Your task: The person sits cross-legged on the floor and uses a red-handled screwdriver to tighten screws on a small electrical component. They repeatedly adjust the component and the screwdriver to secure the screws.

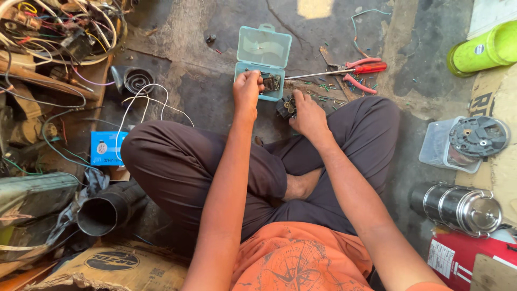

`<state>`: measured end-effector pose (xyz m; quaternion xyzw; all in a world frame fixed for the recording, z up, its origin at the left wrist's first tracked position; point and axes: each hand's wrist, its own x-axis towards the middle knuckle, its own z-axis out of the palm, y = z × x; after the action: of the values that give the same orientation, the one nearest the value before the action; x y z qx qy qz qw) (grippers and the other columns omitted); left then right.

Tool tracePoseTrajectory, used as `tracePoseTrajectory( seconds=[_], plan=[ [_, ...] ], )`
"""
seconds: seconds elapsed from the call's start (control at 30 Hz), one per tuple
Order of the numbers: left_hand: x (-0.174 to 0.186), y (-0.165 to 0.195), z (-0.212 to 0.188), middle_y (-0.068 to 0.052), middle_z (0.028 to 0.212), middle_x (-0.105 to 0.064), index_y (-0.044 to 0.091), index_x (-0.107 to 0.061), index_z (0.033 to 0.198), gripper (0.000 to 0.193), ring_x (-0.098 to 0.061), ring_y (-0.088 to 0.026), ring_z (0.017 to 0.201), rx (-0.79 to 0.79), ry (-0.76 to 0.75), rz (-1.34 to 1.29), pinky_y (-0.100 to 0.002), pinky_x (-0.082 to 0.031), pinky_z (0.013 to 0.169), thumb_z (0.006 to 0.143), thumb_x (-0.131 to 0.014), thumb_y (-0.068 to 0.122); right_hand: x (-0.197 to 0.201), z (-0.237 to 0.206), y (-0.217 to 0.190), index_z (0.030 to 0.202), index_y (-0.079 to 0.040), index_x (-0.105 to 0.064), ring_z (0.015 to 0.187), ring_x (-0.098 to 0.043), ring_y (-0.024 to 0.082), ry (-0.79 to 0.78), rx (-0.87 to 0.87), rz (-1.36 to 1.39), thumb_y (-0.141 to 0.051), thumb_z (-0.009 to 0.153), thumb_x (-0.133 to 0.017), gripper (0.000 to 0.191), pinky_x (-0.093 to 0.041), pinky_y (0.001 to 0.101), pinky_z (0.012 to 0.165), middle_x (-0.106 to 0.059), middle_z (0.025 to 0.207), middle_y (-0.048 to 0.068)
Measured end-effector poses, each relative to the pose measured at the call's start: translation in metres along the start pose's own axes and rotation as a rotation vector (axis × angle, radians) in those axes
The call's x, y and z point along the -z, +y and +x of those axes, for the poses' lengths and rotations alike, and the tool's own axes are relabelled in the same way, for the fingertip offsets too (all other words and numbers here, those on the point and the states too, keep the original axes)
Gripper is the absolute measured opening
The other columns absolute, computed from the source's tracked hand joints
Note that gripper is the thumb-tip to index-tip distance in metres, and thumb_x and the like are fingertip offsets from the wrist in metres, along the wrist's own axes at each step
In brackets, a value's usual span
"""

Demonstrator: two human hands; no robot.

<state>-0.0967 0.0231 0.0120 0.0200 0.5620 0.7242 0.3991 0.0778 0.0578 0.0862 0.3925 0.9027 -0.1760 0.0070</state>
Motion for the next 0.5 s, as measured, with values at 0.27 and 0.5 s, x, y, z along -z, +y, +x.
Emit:
tracePoseTrajectory(
  seconds=[0.27, 0.5],
  plan=[
    [0.008, -0.058, -0.049, 0.004, 0.093, -0.061, 0.008, -0.061, 0.106, 0.028, -0.054, -0.005, 0.079, -0.046, 0.049, 0.002, -0.025, -0.048, 0.071, 0.096, -0.073, 0.031, 0.013, 0.0, 0.001, 0.137, -0.01, -0.061, 0.097, -0.07, 0.027, 0.148, 0.034, 0.608, -0.015, 0.072, -0.079, 0.068, -0.058, 0.0391, 0.092, -0.072, 0.109, 0.015],
    [-0.003, -0.044, -0.063, -0.003, 0.11, -0.07, 0.013, -0.065, 0.128, 0.067, -0.067, -0.016, 0.094, 0.261, -0.27, -0.429, -0.034, -0.053, 0.076, 0.091, -0.055, 0.067, 0.007, 0.004, -0.012, 0.136, -0.004, -0.059, 0.111, -0.065, 0.022, 0.271, 0.094, 0.984, -0.022, 0.085, -0.076, 0.056, -0.056, 0.0385, 0.092, -0.064, 0.121, 0.011]
  ],
)
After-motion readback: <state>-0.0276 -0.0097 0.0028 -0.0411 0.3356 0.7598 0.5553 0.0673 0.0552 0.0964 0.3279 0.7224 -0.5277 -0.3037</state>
